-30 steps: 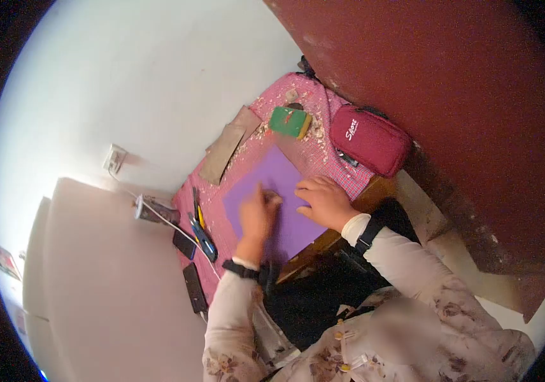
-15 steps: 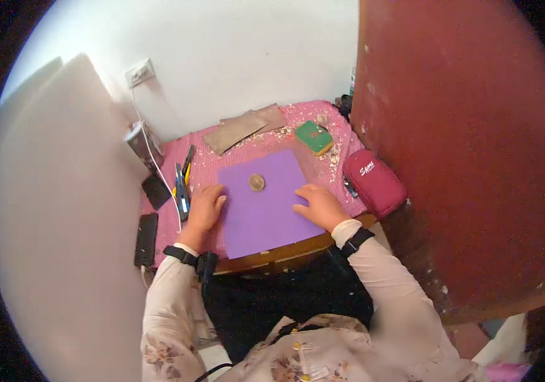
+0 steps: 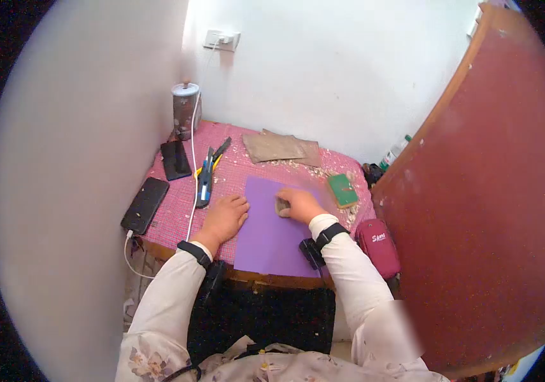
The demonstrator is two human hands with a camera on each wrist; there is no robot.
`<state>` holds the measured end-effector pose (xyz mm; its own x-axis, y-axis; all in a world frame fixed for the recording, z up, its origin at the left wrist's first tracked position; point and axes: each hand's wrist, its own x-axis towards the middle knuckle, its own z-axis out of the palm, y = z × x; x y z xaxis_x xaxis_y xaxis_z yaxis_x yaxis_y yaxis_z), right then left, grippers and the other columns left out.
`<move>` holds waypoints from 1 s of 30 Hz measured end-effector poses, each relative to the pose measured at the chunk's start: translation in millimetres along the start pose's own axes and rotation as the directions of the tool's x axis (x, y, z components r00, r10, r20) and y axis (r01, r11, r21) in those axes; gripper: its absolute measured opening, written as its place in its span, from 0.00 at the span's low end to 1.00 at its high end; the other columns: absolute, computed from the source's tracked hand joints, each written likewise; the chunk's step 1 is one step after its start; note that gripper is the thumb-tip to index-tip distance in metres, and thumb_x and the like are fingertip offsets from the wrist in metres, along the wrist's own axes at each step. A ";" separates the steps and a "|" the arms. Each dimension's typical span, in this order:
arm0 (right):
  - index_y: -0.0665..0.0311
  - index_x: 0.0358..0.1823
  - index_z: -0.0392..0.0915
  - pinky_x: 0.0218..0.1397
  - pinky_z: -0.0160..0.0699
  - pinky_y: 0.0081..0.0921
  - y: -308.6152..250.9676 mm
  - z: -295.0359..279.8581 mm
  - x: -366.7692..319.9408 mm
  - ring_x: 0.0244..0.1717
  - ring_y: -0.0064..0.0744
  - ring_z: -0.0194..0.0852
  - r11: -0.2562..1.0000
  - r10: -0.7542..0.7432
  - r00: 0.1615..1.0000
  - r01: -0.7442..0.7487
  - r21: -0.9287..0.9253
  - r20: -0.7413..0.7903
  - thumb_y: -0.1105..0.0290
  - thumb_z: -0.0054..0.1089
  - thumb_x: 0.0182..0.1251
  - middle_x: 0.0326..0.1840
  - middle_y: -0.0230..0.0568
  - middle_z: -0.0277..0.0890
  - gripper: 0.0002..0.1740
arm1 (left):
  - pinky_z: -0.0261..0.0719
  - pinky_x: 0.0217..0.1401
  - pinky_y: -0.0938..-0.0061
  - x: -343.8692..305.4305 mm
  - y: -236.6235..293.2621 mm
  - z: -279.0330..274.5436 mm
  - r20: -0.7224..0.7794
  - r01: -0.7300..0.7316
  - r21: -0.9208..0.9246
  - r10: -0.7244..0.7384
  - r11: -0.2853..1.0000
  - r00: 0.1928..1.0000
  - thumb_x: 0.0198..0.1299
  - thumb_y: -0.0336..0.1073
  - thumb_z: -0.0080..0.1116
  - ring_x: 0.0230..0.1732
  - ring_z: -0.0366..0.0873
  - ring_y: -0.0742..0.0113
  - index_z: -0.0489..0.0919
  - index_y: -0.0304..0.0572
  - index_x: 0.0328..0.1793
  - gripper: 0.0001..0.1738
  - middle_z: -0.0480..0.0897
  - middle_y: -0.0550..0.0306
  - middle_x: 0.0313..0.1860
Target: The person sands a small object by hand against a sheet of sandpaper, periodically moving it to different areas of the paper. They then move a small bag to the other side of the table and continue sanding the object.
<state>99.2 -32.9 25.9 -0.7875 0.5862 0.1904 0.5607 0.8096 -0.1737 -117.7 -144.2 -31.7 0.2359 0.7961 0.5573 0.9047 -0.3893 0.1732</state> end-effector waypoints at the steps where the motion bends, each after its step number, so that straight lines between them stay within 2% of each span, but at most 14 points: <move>1: 0.59 0.48 0.78 0.53 0.73 0.42 4.0 4.1 1.4 0.49 0.51 0.75 1.000 0.013 0.998 -0.014 0.014 0.059 0.63 0.66 0.45 0.45 0.49 0.78 0.24 | 0.68 0.58 0.60 0.7 1.4 -1.1 0.028 -0.001 -0.008 0.001 1.000 1.000 0.56 0.39 0.55 0.58 0.70 0.55 0.78 0.41 0.48 0.15 0.78 0.55 0.51; 4: 0.59 0.45 0.79 0.51 0.73 0.44 10.2 14.7 1.3 0.45 0.51 0.77 0.998 -0.045 0.998 0.047 0.038 -0.033 0.63 0.65 0.45 0.41 0.48 0.79 0.22 | 0.68 0.58 0.61 -2.5 0.9 5.1 -0.051 0.004 -0.027 -0.006 1.000 0.999 0.56 0.40 0.55 0.57 0.70 0.56 0.78 0.41 0.45 0.14 0.76 0.55 0.50; 8: 0.60 0.44 0.79 0.51 0.73 0.44 9.8 15.1 0.1 0.45 0.52 0.76 0.999 0.024 0.999 -0.025 0.023 0.034 0.62 0.65 0.45 0.40 0.49 0.79 0.21 | 0.67 0.59 0.61 0.9 5.9 -5.5 0.028 0.052 -0.064 -0.051 0.997 0.998 0.57 0.41 0.55 0.57 0.70 0.56 0.78 0.41 0.45 0.14 0.76 0.55 0.51; 10: 0.62 0.44 0.79 0.51 0.73 0.44 1.4 9.4 -6.0 0.46 0.53 0.75 0.999 0.038 0.999 -0.038 -0.011 0.013 0.62 0.64 0.47 0.41 0.52 0.78 0.21 | 0.68 0.60 0.59 3.6 8.3 -9.6 0.163 0.108 -0.057 -0.098 0.992 0.982 0.59 0.41 0.52 0.57 0.71 0.50 0.77 0.39 0.49 0.16 0.74 0.50 0.56; 14: 0.63 0.44 0.79 0.52 0.72 0.44 -21.9 8.2 -7.1 0.47 0.54 0.73 0.996 0.061 0.988 -0.051 -0.078 0.139 0.62 0.63 0.48 0.43 0.55 0.77 0.21 | 0.66 0.62 0.59 0.4 4.0 -1.0 0.099 0.081 -0.066 -0.075 0.994 0.992 0.60 0.41 0.52 0.59 0.70 0.51 0.76 0.39 0.51 0.17 0.74 0.50 0.55; 16: 0.63 0.42 0.79 0.52 0.72 0.45 -29.9 14.2 -14.4 0.48 0.54 0.74 0.997 -0.015 1.000 0.014 -0.070 -0.009 0.61 0.61 0.50 0.43 0.55 0.77 0.18 | 0.66 0.63 0.59 0.7 3.3 -1.5 0.105 0.074 -0.091 -0.065 0.993 0.992 0.60 0.42 0.51 0.60 0.69 0.52 0.76 0.40 0.52 0.18 0.74 0.50 0.56; 17: 0.63 0.42 0.79 0.52 0.72 0.45 -24.1 14.4 -13.6 0.48 0.54 0.74 0.997 -0.016 1.000 0.016 -0.069 -0.010 0.61 0.61 0.50 0.43 0.55 0.77 0.18 | 0.66 0.63 0.59 0.5 2.2 -1.3 0.104 0.075 -0.090 -0.066 0.993 0.992 0.60 0.42 0.51 0.60 0.69 0.52 0.76 0.40 0.52 0.18 0.74 0.50 0.56; 19: 0.63 0.40 0.80 0.52 0.72 0.45 -4.2 12.3 -13.5 0.45 0.55 0.74 0.969 0.187 0.982 -0.177 -0.170 0.043 0.62 0.58 0.52 0.40 0.55 0.77 0.17 | 0.65 0.64 0.59 -1.2 1.2 2.5 0.081 0.025 -0.049 -0.021 0.998 0.997 0.61 0.41 0.50 0.61 0.69 0.54 0.76 0.42 0.53 0.17 0.74 0.52 0.56; 22: 0.64 0.36 0.80 0.52 0.73 0.45 -0.9 -3.2 -13.3 0.44 0.55 0.74 0.939 0.325 0.940 -0.309 -0.148 0.100 0.62 0.57 0.52 0.37 0.55 0.78 0.15 | 0.66 0.60 0.61 -1.6 1.2 5.9 0.032 0.003 -0.001 -0.003 1.000 0.999 0.58 0.40 0.52 0.59 0.69 0.59 0.76 0.44 0.51 0.16 0.75 0.56 0.52; 23: 0.64 0.36 0.80 0.52 0.73 0.45 -7.4 -1.8 -14.5 0.44 0.55 0.74 0.939 0.326 0.940 -0.310 -0.148 0.100 0.62 0.57 0.52 0.37 0.55 0.78 0.15 | 0.66 0.60 0.61 -0.9 0.9 6.4 0.033 0.003 -0.002 -0.003 1.000 0.999 0.58 0.40 0.52 0.59 0.69 0.59 0.76 0.44 0.51 0.16 0.75 0.56 0.52; 25: 0.65 0.34 0.81 0.50 0.73 0.44 -31.7 11.2 -16.7 0.43 0.55 0.75 0.997 0.017 0.999 -0.014 -0.072 0.040 0.62 0.58 0.51 0.35 0.56 0.78 0.14 | 0.66 0.60 0.62 0.1 3.1 5.2 0.099 0.040 0.028 -0.042 0.999 0.994 0.59 0.40 0.52 0.60 0.69 0.59 0.76 0.44 0.52 0.17 0.75 0.56 0.53; 26: 0.66 0.31 0.81 0.48 0.74 0.45 -40.5 18.8 -16.8 0.42 0.55 0.75 0.998 -0.036 0.999 0.034 -0.044 -0.035 0.62 0.58 0.50 0.33 0.56 0.78 0.14 | 0.66 0.60 0.62 -0.5 2.8 5.7 0.106 0.040 0.026 -0.042 0.999 0.993 0.59 0.40 0.52 0.60 0.69 0.59 0.76 0.44 0.52 0.17 0.75 0.56 0.53; 28: 0.66 0.31 0.81 0.48 0.74 0.45 -30.5 19.8 -14.9 0.40 0.55 0.75 0.999 0.019 1.000 -0.019 -0.048 0.001 0.62 0.58 0.50 0.33 0.56 0.78 0.14 | 0.66 0.60 0.62 -2.0 2.2 6.0 0.020 0.002 0.030 -0.002 1.000 1.000 0.59 0.40 0.52 0.60 0.69 0.59 0.76 0.44 0.52 0.17 0.75 0.56 0.53; 30: 0.66 0.31 0.80 0.48 0.74 0.45 -16.0 14.4 -12.8 0.39 0.55 0.75 0.996 0.066 0.997 -0.064 -0.063 0.033 0.62 0.58 0.50 0.34 0.56 0.78 0.14 | 0.66 0.61 0.62 -2.0 3.5 3.5 0.025 0.000 0.040 -0.001 0.999 1.000 0.59 0.40 0.52 0.60 0.69 0.59 0.76 0.44 0.52 0.17 0.75 0.56 0.53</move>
<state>96.6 -53.8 12.4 -0.7570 0.6368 0.1466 0.6245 0.7710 -0.1247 -113.8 -145.5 -35.1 0.2443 0.8078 0.5364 0.9179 -0.3711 0.1407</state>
